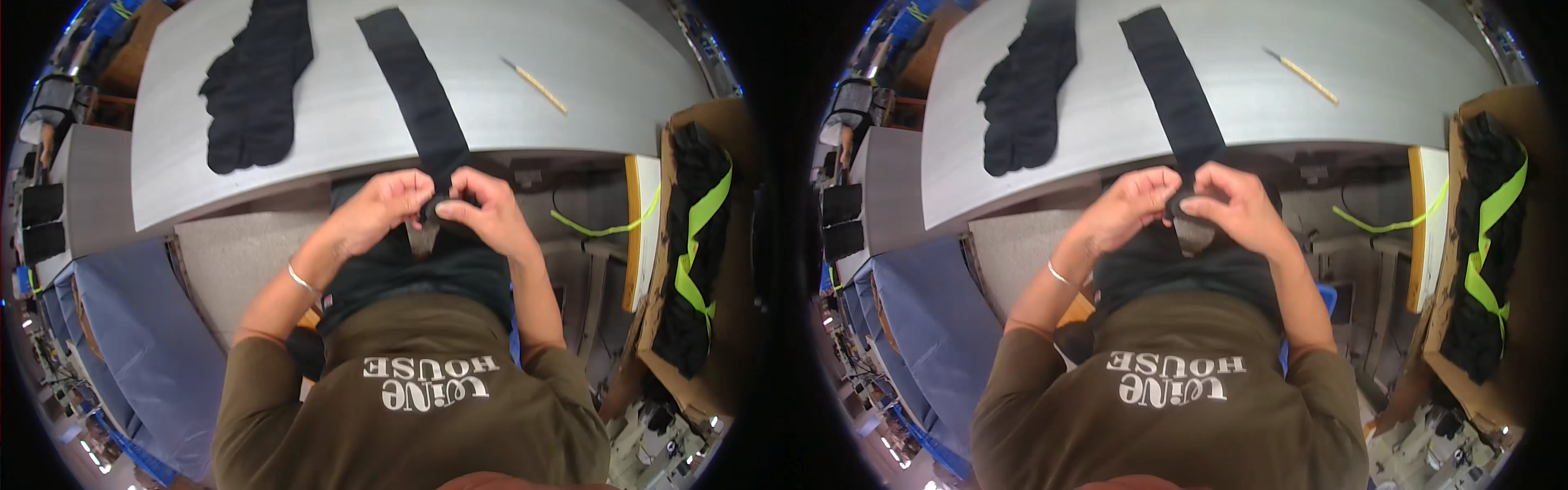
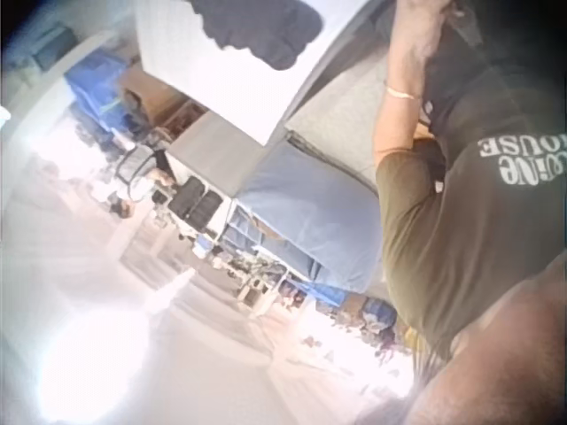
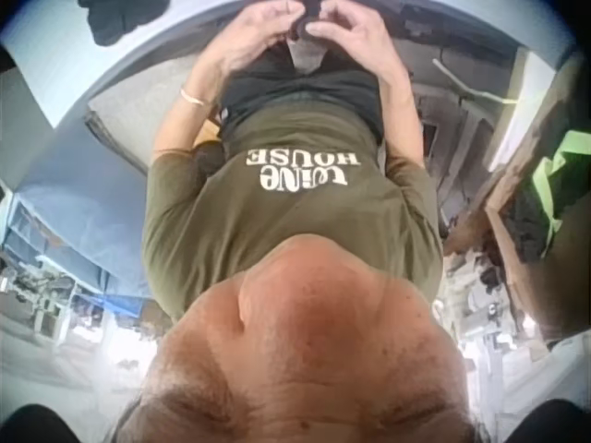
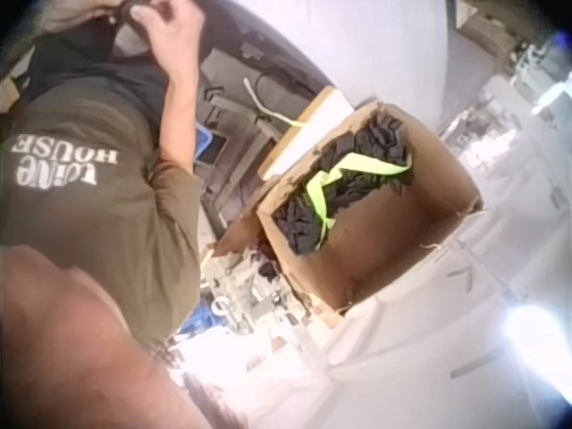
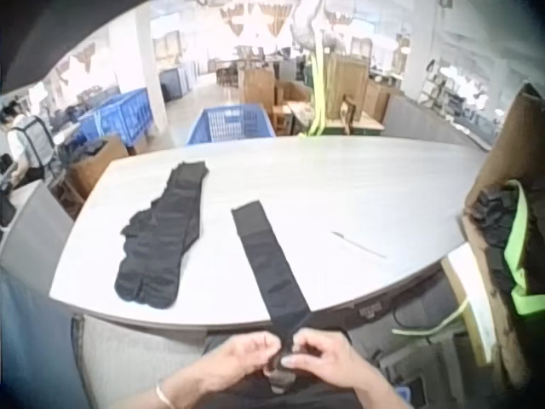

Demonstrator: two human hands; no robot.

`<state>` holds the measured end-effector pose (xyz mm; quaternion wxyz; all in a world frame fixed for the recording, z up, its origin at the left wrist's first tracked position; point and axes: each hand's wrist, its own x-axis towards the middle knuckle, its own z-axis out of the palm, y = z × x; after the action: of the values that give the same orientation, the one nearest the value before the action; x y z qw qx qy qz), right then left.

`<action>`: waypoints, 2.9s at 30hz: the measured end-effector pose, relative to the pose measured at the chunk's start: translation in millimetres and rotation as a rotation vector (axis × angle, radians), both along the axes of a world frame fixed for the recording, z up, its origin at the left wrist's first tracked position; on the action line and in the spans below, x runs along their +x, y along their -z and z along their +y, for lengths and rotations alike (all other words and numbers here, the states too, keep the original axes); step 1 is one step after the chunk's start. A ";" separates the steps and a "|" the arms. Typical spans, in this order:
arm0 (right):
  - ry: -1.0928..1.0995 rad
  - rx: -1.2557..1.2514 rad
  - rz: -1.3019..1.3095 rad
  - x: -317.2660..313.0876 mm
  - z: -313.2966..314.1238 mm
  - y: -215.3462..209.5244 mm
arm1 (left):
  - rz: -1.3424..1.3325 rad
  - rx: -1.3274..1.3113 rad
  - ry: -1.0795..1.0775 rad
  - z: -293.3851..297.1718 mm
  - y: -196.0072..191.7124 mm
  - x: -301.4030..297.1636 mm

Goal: Inserting a long fabric strip into a narrow fabric sleeve as part of a manufacturing process using a small hand tool.

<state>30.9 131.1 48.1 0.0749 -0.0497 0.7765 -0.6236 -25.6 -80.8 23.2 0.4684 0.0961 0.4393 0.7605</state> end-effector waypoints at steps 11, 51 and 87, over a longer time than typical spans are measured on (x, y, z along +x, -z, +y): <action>0.139 -0.212 -0.151 20.2 -5.1 -0.3 | -0.099 0.045 0.033 2.0 2.6 14.6; 0.330 -0.026 -0.091 18.8 -13.6 37.0 | 1.028 -0.606 -0.432 32.1 12.9 41.4; 0.547 -0.339 -0.020 30.9 21.8 55.6 | -0.566 0.049 -0.315 72.4 46.0 51.1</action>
<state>61.8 152.9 -7.5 -0.0969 0.1553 0.6454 -0.7416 25.5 -8.4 -22.8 0.4463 -0.1771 0.2827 0.8304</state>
